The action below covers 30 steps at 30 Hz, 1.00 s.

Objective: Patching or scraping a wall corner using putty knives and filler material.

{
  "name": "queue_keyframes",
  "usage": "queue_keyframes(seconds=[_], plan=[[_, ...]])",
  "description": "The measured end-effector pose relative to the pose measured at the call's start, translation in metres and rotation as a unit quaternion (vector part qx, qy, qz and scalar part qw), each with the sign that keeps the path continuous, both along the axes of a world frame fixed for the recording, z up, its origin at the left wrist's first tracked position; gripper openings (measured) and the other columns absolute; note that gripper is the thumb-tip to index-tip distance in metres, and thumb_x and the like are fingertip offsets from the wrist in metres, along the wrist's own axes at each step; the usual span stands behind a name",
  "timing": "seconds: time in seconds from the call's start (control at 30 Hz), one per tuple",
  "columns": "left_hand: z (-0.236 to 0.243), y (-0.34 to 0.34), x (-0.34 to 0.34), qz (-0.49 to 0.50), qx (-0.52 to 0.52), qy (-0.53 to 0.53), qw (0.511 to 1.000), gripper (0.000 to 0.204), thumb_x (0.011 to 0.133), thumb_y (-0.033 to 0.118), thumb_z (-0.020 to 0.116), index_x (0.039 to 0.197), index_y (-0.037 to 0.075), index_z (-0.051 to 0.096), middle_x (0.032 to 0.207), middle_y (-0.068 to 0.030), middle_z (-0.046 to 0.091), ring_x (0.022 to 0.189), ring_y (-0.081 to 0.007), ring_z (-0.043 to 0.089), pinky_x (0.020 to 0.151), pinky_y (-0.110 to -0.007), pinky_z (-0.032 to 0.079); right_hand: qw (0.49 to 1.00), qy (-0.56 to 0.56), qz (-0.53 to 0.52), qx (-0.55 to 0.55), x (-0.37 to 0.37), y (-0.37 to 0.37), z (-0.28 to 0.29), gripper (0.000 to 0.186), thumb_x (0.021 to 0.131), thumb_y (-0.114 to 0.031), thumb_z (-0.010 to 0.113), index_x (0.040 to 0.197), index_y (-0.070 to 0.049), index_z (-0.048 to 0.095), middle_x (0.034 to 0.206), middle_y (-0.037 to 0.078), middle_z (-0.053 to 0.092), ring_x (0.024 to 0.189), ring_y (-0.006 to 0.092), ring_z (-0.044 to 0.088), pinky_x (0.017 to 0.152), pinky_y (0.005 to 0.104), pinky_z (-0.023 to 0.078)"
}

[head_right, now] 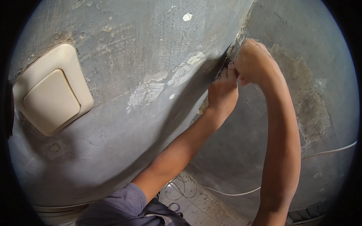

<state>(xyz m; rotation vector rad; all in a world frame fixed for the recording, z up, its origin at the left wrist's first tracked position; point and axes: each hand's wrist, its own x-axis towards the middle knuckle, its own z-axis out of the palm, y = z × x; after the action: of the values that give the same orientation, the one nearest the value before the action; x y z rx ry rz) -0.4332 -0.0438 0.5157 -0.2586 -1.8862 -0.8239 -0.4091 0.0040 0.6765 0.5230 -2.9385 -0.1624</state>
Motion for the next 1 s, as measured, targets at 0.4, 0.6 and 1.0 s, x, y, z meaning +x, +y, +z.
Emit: queue_keyframes(seconds=[0.4, 0.6, 1.0], plan=[[-0.001, -0.007, -0.002, -0.024, 0.045, 0.008, 0.999, 0.027, 0.081, 0.009, 0.06, 0.105, 0.001, 0.052, 0.085, -0.0117, 0.059, 0.075, -0.0245, 0.066, 0.062, -0.032, 0.054, 0.97, 0.001, -0.143, -0.195, 0.006, -0.04, 0.001, 0.02, 0.075, 0.005, 0.042, 0.083, 0.015, 0.057, 0.063, 0.024, 0.062, 0.051, 0.0301, 0.067, 0.042, 0.0389, 0.054], [-0.012, -0.014, 0.013, -0.011, 0.011, -0.045, 0.999, 0.026, 0.081, 0.006, 0.061, 0.105, 0.001, 0.053, 0.084, -0.0099, 0.063, 0.069, -0.0247, 0.068, 0.056, -0.032, 0.055, 0.982, -0.006, -0.136, -0.134, 0.001, -0.036, -0.005, 0.024, 0.075, 0.006, 0.042, 0.089, 0.015, 0.059, 0.064, 0.023, 0.062, 0.053, 0.0294, 0.067, 0.042, 0.0384, 0.053], [-0.017, -0.047, 0.035, -0.097, 0.081, -0.042, 0.991, 0.019, 0.09, 0.007, 0.053, 0.107, 0.0, 0.056, 0.079, -0.0217, 0.067, 0.066, -0.0378, 0.066, 0.056, -0.045, 0.053, 0.931, 0.127, -0.086, -0.331, 0.009, -0.013, -0.046, 0.039, 0.086, 0.0, 0.05, 0.124, 0.01, 0.055, 0.074, 0.016, 0.063, 0.054, 0.02, 0.065, 0.048, 0.0313, 0.056]])
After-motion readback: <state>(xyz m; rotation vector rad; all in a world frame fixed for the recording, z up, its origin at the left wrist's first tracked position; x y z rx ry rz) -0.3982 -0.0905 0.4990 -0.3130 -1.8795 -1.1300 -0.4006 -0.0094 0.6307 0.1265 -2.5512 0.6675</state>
